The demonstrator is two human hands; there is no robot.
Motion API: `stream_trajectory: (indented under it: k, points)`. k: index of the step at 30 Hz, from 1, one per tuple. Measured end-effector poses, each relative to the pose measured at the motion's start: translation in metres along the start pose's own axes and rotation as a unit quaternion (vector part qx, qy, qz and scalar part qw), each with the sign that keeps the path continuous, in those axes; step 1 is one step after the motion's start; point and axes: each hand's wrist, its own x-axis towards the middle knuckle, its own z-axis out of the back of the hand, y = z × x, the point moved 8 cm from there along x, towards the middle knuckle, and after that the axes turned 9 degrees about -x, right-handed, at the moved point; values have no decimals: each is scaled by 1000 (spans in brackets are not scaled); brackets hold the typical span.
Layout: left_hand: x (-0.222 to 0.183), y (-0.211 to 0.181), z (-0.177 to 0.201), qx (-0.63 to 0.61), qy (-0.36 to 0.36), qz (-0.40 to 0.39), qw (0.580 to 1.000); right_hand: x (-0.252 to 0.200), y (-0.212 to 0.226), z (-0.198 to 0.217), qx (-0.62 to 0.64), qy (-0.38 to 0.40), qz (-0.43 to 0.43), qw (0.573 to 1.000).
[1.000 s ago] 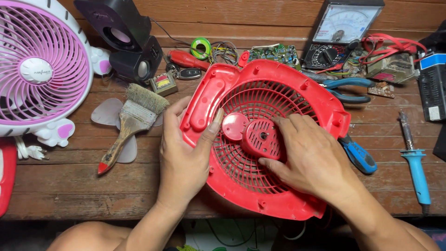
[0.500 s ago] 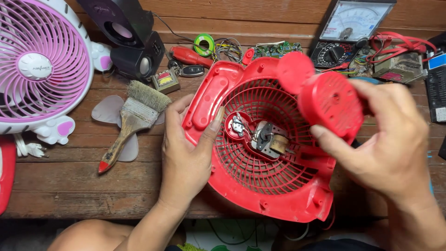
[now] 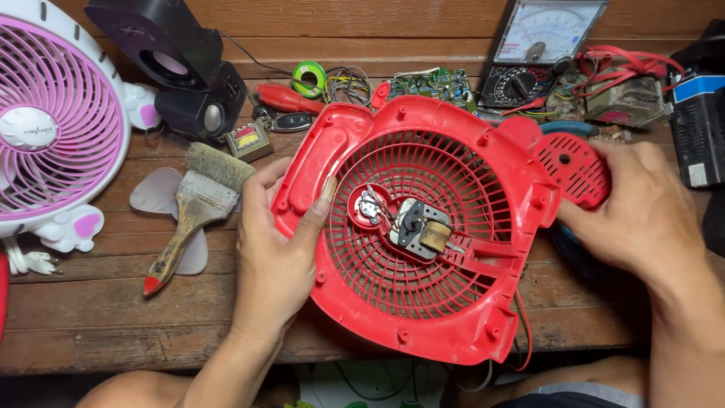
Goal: Disassembling a small electric fan to clean the housing and remove the motor assembly.
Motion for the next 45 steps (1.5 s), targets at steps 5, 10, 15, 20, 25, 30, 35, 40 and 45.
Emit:
stream_trajectory:
  k: [5, 10, 15, 20, 25, 30, 35, 40, 45]
  points:
    - [1, 1, -1, -21, 5, -9, 1000, 1, 12, -9, 54, 25, 36, 998]
    - [1, 0, -1, -19, 8, -24, 1000, -1, 20, -10, 32, 12, 65, 997]
    - [1, -1, -1, -29, 0, 6, 1000, -2, 24, -9, 6, 24, 53, 998]
    - [1, -1, -1, -30, 3, 2, 1000, -2, 25, -7, 5, 31, 46, 998]
    - [1, 0, -1, -46, -2, 15, 999, -4, 19, 1, 24, 24, 30, 999]
    - [2, 2, -1, -39, 5, -5, 999, -6, 29, -4, 42, 10, 71, 997]
    - [3, 2, 0, -32, 11, -14, 999, -5, 29, -5, 28, -25, 87, 996]
    - [6, 4, 0, -20, 19, 2, 1000, -10, 40, 7, 37, -38, 128, 990]
    - [6, 4, -2, -40, 21, 14, 999, -15, 24, 19, 48, -85, 121, 988]
